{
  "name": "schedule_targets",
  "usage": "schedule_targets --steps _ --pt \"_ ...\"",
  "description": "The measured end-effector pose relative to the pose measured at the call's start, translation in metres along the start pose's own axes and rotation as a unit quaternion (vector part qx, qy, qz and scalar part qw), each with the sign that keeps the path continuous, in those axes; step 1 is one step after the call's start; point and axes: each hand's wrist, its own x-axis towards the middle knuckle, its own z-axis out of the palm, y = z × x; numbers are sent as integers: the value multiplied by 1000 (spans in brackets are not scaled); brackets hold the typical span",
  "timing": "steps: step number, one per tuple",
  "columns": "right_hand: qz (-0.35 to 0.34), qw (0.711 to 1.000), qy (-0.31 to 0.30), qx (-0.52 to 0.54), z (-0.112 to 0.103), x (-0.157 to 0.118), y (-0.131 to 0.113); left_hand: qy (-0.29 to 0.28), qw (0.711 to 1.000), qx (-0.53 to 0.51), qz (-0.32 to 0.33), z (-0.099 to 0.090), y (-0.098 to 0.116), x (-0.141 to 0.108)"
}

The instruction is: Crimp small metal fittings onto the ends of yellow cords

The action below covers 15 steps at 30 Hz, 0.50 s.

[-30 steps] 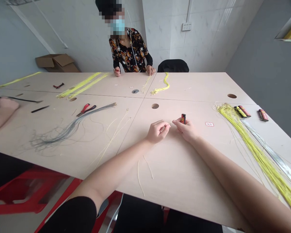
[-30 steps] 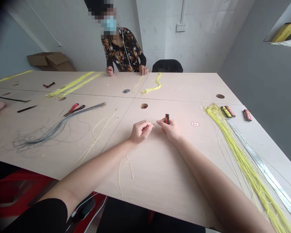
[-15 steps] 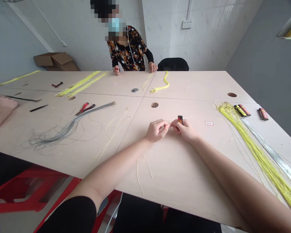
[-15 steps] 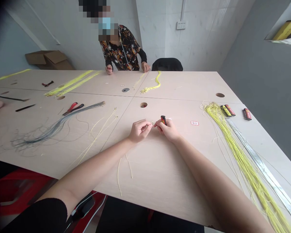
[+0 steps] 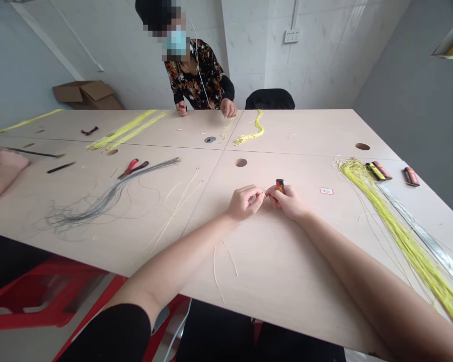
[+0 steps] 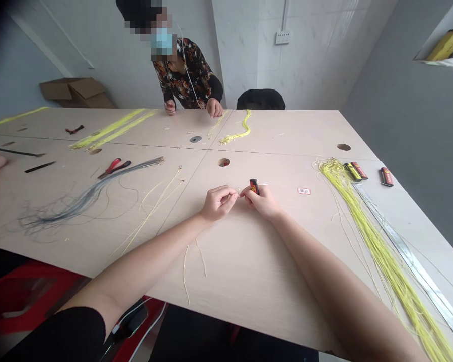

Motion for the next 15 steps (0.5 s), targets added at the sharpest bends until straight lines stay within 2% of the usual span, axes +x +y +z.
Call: schedule_targets --steps 7,15 --pt "13 1000 -2 1 -1 1 3 13 1000 2 -2 0 0 1" --pt "-24 993 13 -116 -1 0 -1 23 999 3 -26 0 0 1"
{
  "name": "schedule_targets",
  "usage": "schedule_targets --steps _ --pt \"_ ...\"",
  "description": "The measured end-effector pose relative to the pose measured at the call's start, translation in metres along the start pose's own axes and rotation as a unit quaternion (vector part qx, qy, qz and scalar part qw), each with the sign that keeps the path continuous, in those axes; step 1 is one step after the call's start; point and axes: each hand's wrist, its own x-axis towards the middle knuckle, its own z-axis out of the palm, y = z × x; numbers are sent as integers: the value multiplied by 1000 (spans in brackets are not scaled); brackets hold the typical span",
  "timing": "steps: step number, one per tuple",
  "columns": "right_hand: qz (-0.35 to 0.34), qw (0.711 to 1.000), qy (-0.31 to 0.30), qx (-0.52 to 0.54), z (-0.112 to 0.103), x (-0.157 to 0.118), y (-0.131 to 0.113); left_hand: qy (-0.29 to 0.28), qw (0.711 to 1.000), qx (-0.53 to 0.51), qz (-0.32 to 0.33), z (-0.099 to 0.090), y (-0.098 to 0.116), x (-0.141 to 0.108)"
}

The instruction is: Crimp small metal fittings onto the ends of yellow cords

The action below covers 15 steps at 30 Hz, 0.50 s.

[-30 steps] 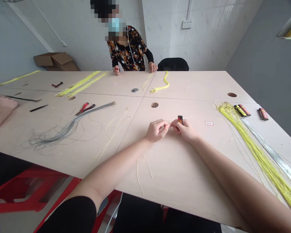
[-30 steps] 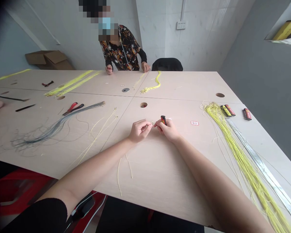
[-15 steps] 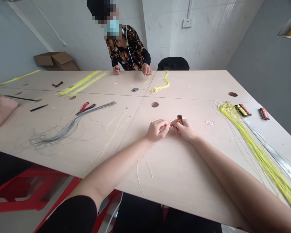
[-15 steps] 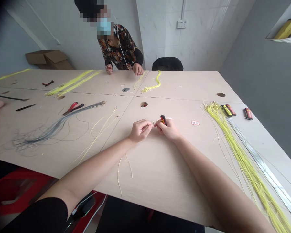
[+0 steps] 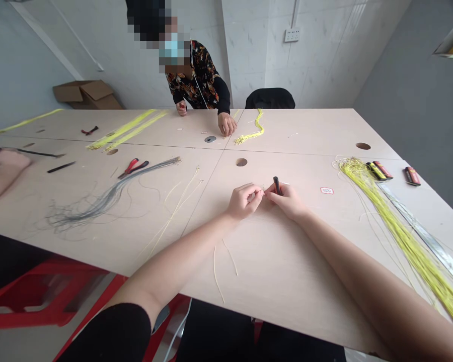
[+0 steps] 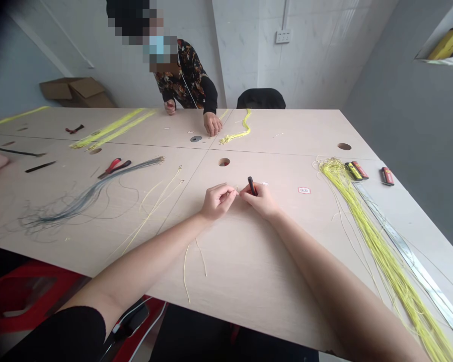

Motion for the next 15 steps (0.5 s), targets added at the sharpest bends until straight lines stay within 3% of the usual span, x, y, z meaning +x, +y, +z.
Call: schedule_targets --steps 3,8,15 --pt "6 999 8 53 1 0 0 6 1000 -2 -6 0 -1 0" --pt "1 991 -31 130 0 0 5 12 1000 -3 -4 1 0 0" --pt "2 992 -53 112 -4 0 6 17 1000 0 11 0 0 0"
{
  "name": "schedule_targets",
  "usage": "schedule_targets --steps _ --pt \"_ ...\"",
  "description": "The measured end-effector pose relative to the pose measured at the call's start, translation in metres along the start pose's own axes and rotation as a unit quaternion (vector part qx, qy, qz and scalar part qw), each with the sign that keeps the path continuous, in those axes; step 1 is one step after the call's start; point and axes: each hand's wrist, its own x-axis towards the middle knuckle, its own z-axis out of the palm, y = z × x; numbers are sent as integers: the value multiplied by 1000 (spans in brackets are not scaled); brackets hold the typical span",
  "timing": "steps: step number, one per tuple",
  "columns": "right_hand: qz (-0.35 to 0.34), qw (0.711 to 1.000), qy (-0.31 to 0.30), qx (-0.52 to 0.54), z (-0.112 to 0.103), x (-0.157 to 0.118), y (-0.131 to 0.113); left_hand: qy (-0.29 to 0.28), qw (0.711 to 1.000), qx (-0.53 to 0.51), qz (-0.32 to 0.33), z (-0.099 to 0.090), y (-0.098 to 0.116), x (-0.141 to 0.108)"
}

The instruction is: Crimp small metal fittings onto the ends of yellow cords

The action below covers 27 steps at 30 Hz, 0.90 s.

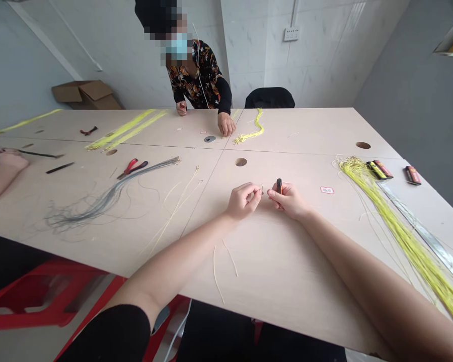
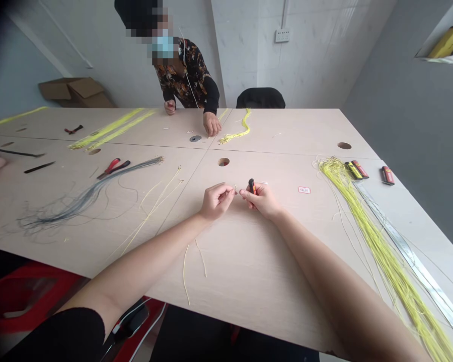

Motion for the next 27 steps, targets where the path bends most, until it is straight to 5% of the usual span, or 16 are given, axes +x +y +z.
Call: schedule_targets --steps 27 --pt "10 999 -1 53 1 -2 1 -18 1000 -12 10 0 2 -1"
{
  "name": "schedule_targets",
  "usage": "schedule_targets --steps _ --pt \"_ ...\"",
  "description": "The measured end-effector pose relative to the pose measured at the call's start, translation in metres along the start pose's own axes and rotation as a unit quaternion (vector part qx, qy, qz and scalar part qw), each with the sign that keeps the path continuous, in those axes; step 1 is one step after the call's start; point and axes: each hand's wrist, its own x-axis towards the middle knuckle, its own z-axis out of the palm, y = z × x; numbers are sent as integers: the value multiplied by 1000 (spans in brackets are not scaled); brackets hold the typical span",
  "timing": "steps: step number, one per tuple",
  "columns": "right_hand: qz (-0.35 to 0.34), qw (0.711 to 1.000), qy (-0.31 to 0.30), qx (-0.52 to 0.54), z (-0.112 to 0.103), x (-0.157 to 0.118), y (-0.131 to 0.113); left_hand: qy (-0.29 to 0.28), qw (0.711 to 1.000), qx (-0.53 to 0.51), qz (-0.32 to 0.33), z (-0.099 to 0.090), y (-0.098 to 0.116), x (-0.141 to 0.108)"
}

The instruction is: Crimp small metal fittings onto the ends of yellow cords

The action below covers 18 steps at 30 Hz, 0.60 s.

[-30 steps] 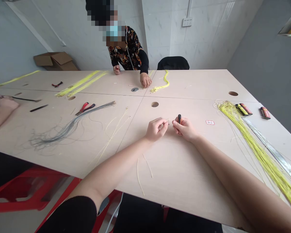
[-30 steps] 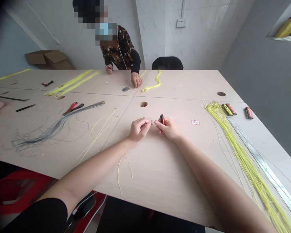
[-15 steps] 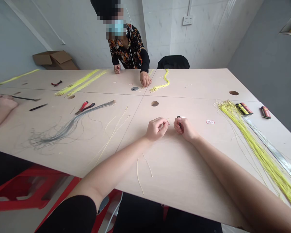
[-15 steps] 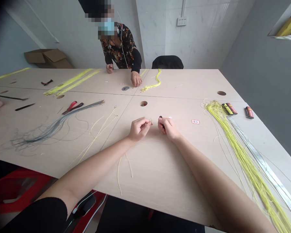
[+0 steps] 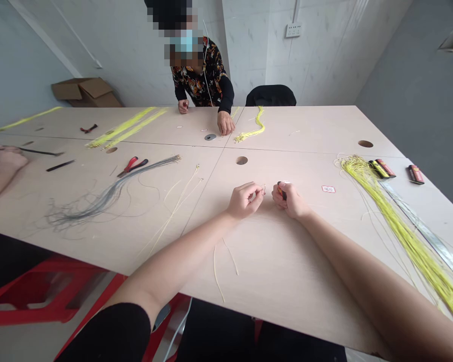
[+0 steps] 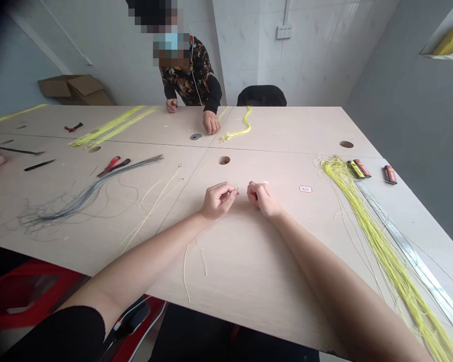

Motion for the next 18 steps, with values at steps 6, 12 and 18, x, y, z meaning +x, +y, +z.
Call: schedule_targets --steps 6,12,18 --pt "-3 1000 -13 -18 -1 0 1 -3 1000 10 -6 0 0 0" --pt "2 1000 -13 -15 -1 1 1 4 1000 8 -3 0 -1 0" --pt "0 1000 -18 -5 -2 1 3 -2 1000 12 -5 0 -1 0"
